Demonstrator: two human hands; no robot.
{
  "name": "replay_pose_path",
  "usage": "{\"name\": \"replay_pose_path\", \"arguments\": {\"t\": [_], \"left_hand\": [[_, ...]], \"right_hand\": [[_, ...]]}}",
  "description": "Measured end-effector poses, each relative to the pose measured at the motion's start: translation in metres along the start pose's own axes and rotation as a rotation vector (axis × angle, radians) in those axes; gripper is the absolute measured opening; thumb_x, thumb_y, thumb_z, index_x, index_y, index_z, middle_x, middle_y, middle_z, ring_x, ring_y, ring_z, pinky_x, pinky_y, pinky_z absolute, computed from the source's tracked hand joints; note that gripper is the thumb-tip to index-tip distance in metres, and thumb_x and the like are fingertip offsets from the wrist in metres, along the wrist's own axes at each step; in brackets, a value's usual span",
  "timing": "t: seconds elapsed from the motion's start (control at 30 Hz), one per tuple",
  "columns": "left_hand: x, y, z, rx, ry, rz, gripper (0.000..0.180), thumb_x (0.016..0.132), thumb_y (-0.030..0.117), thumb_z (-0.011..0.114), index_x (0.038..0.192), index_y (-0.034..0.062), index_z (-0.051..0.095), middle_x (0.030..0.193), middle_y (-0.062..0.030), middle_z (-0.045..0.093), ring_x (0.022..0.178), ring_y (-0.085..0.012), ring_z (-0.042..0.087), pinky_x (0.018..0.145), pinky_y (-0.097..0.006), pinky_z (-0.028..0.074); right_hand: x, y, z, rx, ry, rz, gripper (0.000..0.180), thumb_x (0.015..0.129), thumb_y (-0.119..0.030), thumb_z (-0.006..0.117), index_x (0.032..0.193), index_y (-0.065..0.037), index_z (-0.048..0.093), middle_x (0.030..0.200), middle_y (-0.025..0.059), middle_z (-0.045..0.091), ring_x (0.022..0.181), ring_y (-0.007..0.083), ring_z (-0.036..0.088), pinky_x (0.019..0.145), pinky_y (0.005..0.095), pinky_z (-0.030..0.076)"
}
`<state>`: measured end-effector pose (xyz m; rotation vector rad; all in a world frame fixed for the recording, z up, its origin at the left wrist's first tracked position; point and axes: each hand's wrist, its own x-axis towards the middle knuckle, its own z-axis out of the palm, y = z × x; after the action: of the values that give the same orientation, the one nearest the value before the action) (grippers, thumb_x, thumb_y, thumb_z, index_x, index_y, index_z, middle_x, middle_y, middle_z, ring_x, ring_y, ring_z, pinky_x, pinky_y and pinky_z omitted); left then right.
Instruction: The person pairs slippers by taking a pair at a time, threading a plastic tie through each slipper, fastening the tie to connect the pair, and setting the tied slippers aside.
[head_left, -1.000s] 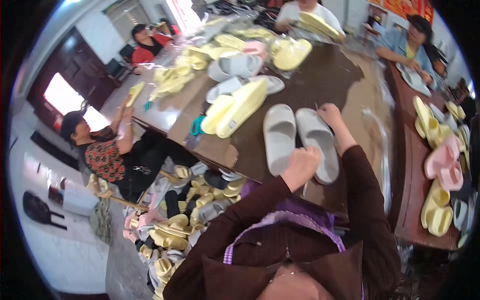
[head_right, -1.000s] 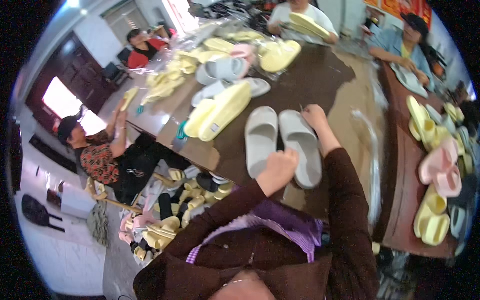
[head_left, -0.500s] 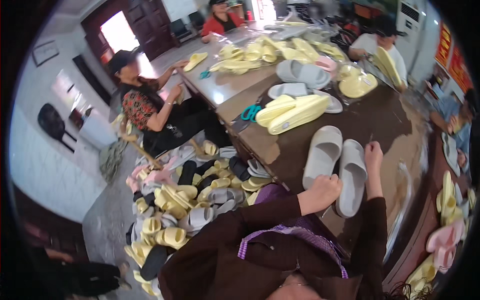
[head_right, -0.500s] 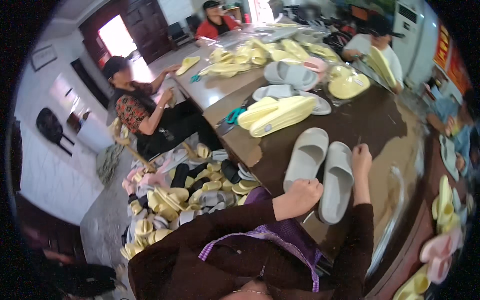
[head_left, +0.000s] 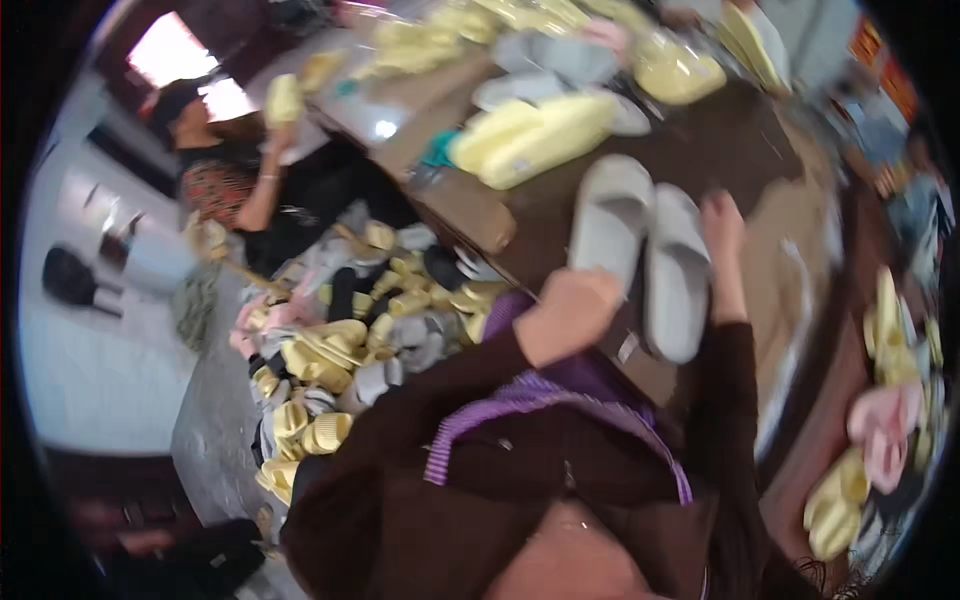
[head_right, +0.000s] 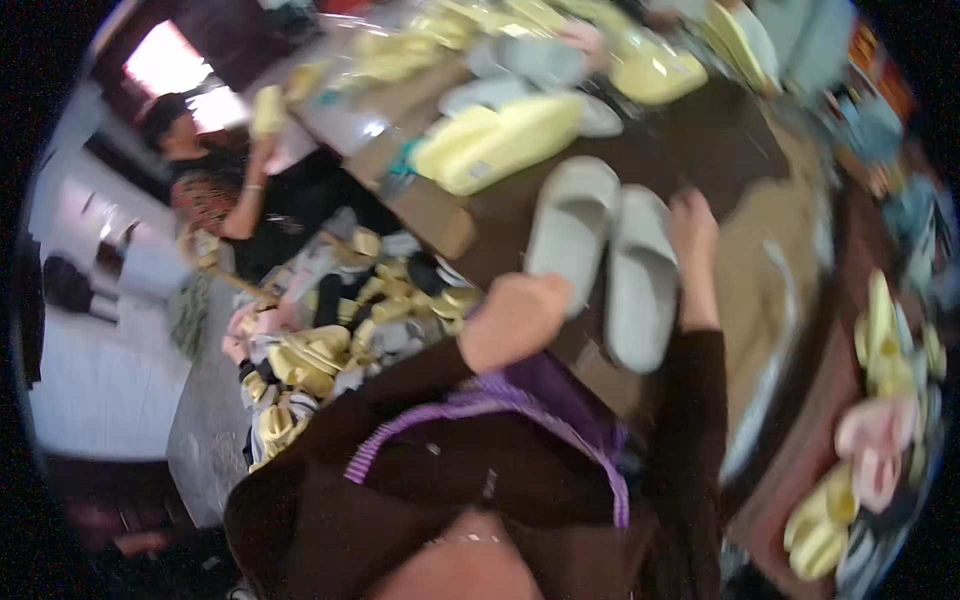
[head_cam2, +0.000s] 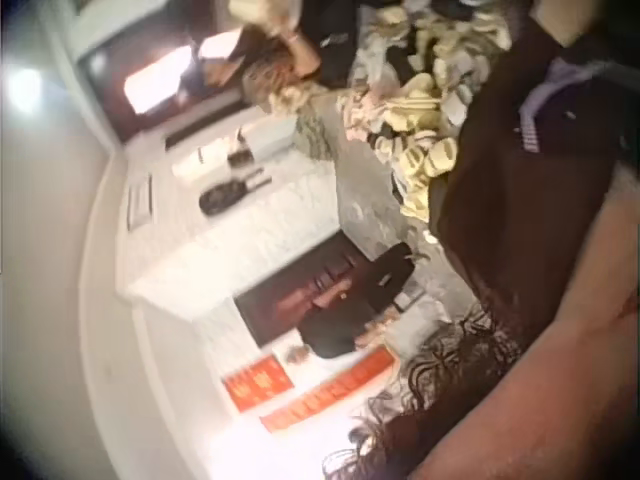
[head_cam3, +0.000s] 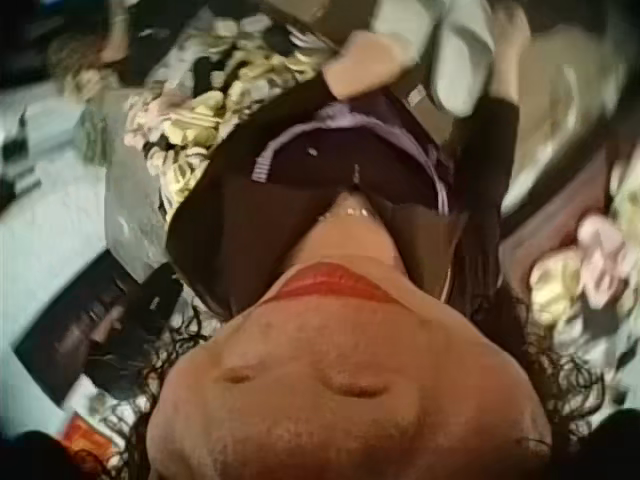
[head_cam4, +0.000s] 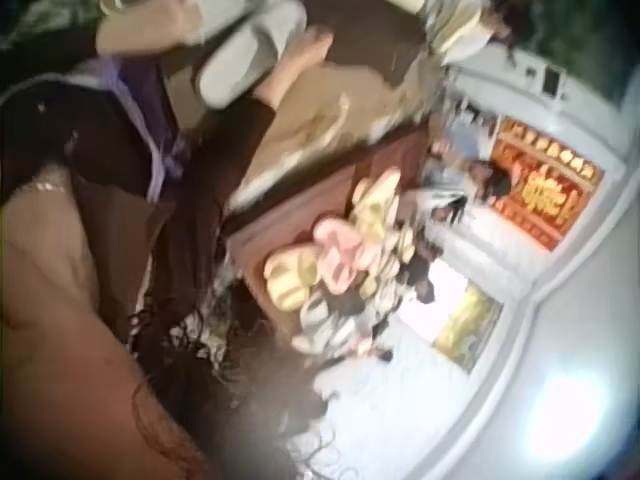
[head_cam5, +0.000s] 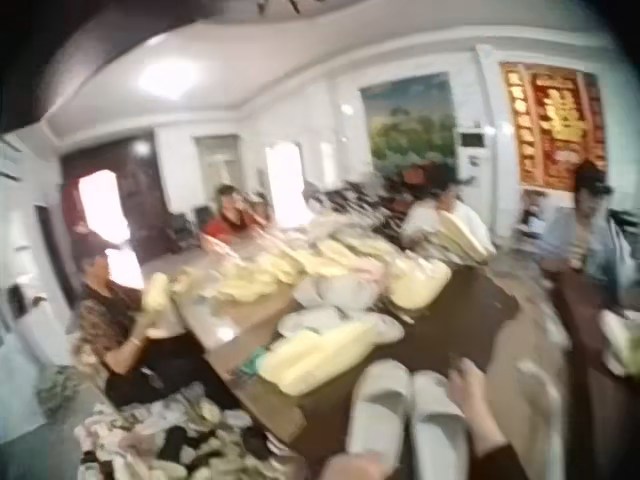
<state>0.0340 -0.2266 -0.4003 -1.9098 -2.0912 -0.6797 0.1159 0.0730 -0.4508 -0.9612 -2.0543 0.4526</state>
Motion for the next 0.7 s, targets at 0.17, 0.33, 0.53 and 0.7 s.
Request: {"name": "replay_pose_path", "arguments": {"t": [0.17,0.33,0.53,0.7], "left_hand": [[0.000,-0.002,-0.001,0.015,-0.012,0.022,0.006,0.074,0.006,0.053,0.070,0.0058,0.049,0.063,-0.0108,0.052,0.054,-0.0257,0.058,0.046,-0.034,0.046],[0.003,0.005,0.000,0.005,-0.015,0.014,0.009,0.077,0.006,0.055,0.071,0.0055,0.049,0.064,-0.0100,0.052,0.055,-0.0264,0.057,0.050,-0.034,0.046],[0.012,0.014,-0.005,0.051,0.034,0.060,0.009,0.075,0.007,0.057,0.073,0.0061,0.049,0.071,-0.0099,0.054,0.065,-0.0244,0.058,0.058,-0.034,0.047],[0.031,-0.009,0.026,0.040,0.011,0.101,0.006,0.074,0.005,0.055,0.076,0.0058,0.050,0.075,-0.0101,0.054,0.073,-0.0249,0.057,0.064,-0.035,0.047]], "right_hand": [[0.006,-0.007,0.008,-0.070,-0.057,0.148,0.020,0.083,-0.024,0.053,0.090,-0.006,0.061,0.089,0.0201,0.063,0.088,0.0389,0.059,0.074,0.0448,0.047],[0.000,-0.001,0.002,-0.044,-0.046,0.137,0.019,0.084,-0.022,0.052,0.089,-0.005,0.060,0.089,0.0216,0.063,0.088,0.0390,0.059,0.075,0.0462,0.047],[-0.003,-0.001,-0.004,-0.026,-0.063,0.162,0.020,0.084,-0.021,0.052,0.091,-0.004,0.060,0.089,0.0207,0.063,0.088,0.0385,0.059,0.077,0.0452,0.047],[-0.003,0.006,0.001,-0.011,-0.003,0.156,0.017,0.081,-0.019,0.055,0.086,-0.004,0.060,0.084,0.0194,0.064,0.084,0.0381,0.060,0.073,0.0439,0.047]]}}
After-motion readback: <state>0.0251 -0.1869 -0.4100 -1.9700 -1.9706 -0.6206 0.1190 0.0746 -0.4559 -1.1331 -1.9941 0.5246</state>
